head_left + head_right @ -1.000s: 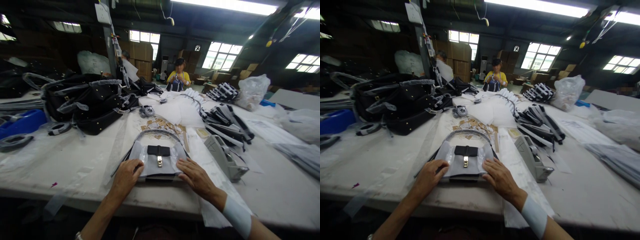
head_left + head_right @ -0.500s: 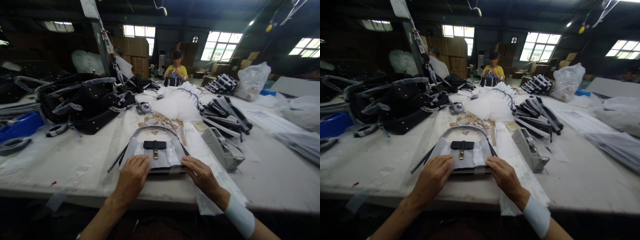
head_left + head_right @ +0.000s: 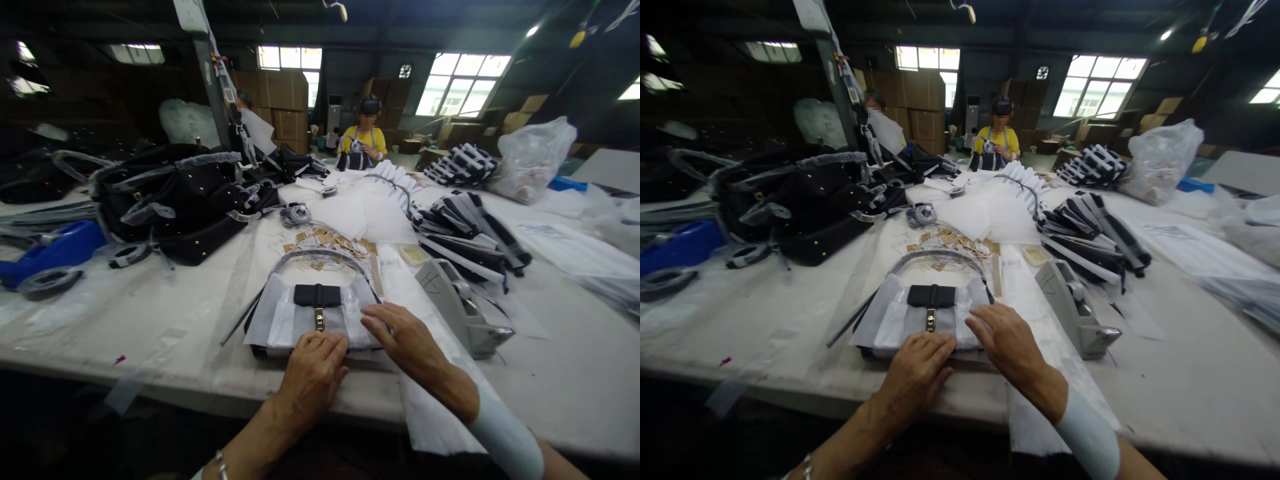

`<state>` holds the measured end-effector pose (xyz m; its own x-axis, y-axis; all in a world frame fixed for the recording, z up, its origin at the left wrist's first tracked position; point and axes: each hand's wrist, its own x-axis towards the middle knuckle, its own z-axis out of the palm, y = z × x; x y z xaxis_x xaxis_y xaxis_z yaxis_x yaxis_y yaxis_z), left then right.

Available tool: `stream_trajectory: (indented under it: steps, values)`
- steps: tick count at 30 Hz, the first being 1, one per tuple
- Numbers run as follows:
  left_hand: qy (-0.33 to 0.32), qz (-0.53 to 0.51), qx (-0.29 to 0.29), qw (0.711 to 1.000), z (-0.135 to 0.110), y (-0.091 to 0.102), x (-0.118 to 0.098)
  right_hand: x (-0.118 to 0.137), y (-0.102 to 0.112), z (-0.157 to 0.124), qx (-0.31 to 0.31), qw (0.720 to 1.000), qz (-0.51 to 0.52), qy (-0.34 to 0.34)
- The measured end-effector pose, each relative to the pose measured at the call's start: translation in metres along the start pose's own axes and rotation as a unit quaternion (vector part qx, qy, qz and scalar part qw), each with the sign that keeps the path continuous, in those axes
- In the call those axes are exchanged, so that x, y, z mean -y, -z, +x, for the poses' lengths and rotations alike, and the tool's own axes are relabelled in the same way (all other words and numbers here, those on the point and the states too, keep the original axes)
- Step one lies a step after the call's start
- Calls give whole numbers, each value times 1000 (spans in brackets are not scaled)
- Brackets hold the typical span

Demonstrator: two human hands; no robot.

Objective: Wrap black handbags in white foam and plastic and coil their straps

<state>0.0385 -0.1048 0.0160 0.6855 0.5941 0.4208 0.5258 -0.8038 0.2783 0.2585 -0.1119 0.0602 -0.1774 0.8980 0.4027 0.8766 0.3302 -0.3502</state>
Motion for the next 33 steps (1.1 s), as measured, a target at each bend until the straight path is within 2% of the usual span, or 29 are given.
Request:
stream_trajectory:
  steps: [2,4,7,9,12,15,18,21,25,30,33]
  values:
    - [9,-10,11,1000,-2,4,-9,8,-3,27,15,1000,-12,3]
    - [8,-21,26,999,-4,9,-17,10,-17,43,33,999,-21,25]
    - [-11,-40,46,998,-3,22,-16,-1,-45,42,68,994,-55,59]
    - [-7,-21,25,999,-1,32,1,-13,-61,32,85,991,-81,61]
    - [67,84,-23,994,0,41,44,-25,-74,18,83,990,-101,48]
    - [138,158,10,978,-6,36,81,-25,-78,9,59,992,-102,54]
    - [158,164,50,973,-12,27,91,-21,-80,6,43,993,-99,51]
    - [167,139,54,975,-12,27,87,-22,-79,5,54,994,-88,37]
    - [182,64,41,980,-13,42,94,-28,-66,15,102,994,-45,0]
    - [298,-21,5,954,-29,67,120,-23,-32,34,112,993,8,-45]
    - [351,-93,52,930,-34,76,126,-7,-16,42,126,990,30,-47]
